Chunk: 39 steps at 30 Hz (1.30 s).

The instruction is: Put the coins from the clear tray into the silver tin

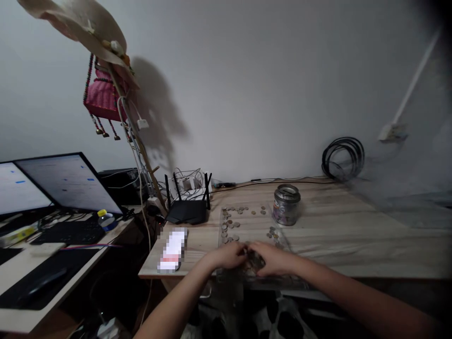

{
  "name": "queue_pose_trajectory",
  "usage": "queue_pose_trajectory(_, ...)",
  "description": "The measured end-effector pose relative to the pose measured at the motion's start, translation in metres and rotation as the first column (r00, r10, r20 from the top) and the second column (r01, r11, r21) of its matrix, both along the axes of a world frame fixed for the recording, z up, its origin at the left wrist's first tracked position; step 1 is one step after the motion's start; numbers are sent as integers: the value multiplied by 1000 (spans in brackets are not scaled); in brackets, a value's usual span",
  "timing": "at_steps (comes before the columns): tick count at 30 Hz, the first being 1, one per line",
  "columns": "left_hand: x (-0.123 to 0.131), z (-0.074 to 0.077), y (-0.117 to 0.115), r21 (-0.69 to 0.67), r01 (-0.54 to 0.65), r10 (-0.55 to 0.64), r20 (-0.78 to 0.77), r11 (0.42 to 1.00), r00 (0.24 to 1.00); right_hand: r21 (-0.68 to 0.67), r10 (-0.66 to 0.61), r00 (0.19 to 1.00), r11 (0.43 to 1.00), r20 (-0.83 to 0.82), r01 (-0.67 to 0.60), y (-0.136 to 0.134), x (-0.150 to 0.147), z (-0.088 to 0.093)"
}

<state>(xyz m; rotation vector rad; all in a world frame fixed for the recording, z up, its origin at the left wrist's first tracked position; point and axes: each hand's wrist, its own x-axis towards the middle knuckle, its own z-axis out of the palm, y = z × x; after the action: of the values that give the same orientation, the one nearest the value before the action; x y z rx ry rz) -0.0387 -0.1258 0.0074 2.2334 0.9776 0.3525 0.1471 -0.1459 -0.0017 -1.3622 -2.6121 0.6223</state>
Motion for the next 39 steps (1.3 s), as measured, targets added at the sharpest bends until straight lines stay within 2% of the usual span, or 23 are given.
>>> queue_pose_trajectory(3,2,-6,-14,246,-51,91,-154,968,984,78,-47,999,996,17,46,7,-9,-9)
queue_pose_trajectory(6,6,-13,-23,314,-120,199,-232,942,952,35,-34,998,999,58,32,11,-19,-11)
queue_pose_trajectory(12,14,-19,-22,236,-342,401,-283,910,871,-60,2,983,998,184,9,9,-30,3)
queue_pose_trajectory(16,15,-25,-21,171,-377,411,-273,910,870,-131,36,988,991,151,-16,7,-32,1)
queue_pose_trajectory(20,11,-28,-22,89,-394,403,-125,915,907,-185,48,993,982,108,-28,8,-31,-5)
queue_pose_trajectory(24,10,-26,-22,4,-346,346,-5,938,938,-257,44,996,966,72,-24,12,-26,-4)
queue_pose_trajectory(27,13,-22,-17,-172,-363,388,142,916,911,-258,-7,1000,966,10,9,20,-23,4)
queue_pose_trajectory(29,17,-21,-12,-402,-356,475,249,844,844,-219,-45,997,975,-62,31,28,-23,11)
queue_pose_trajectory(30,18,-20,-9,-543,-316,519,274,778,810,-199,-56,993,979,-100,36,31,-23,14)
queue_pose_trajectory(32,19,-18,-2,-783,-167,581,283,600,763,-160,-70,984,986,-167,43,36,-24,20)
queue_pose_trajectory(33,18,-18,0,-859,-81,601,283,505,747,-139,-79,979,989,-189,53,37,-23,22)
queue_pose_trajectory(35,14,-17,5,-929,56,667,304,367,680,-94,-107,973,992,-204,90,35,-19,23)
queue_pose_trajectory(37,10,-16,8,-943,151,791,332,298,514,-77,-121,976,991,-179,109,29,-11,20)
queue_pose_trajectory(39,8,-16,9,-935,213,889,338,282,307,-67,-50,991,997,-123,43,21,-5,14)
